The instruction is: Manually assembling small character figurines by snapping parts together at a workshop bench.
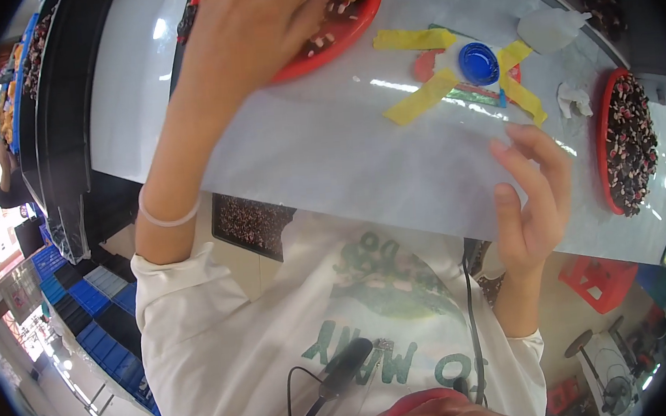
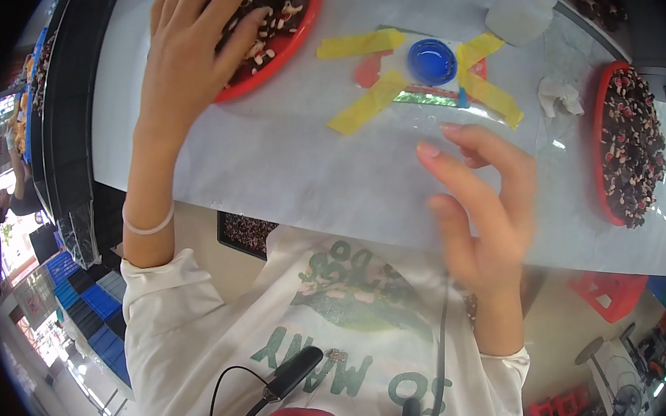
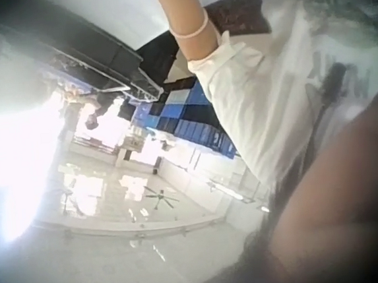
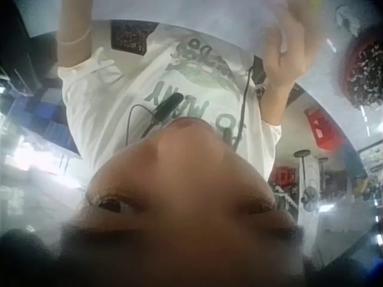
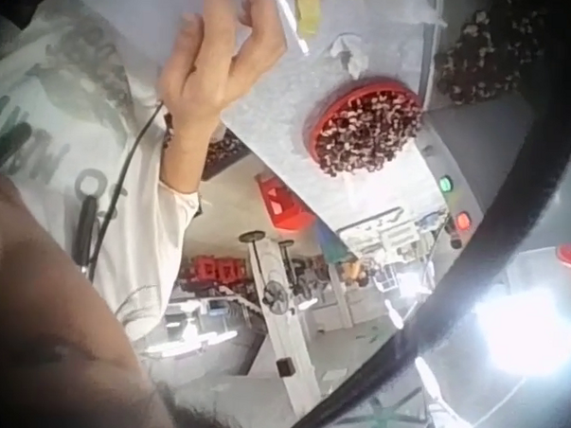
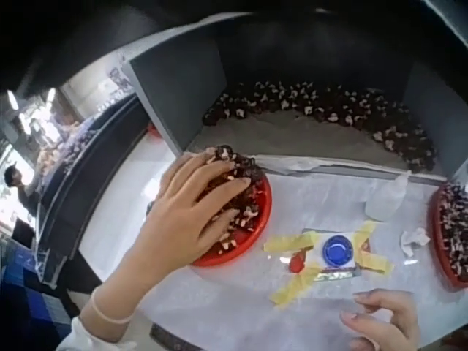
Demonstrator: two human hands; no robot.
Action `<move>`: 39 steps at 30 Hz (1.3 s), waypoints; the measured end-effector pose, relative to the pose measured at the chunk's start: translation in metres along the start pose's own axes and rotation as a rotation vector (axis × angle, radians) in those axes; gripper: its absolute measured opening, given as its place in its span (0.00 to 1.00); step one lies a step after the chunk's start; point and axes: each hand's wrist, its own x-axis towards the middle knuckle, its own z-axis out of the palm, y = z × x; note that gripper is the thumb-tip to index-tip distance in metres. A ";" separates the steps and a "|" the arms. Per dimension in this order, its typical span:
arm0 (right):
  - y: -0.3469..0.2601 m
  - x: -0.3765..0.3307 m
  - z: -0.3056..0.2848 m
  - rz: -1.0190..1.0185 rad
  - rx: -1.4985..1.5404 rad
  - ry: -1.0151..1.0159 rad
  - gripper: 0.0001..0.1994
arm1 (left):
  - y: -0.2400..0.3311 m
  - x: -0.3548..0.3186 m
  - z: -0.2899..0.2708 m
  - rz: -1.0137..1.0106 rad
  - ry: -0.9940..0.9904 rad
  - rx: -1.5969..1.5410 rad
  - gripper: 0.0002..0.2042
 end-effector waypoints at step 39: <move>0.122 0.017 -0.166 0.416 -0.589 0.119 0.14 | 0.016 0.098 -0.025 -0.111 -0.542 -0.152 0.13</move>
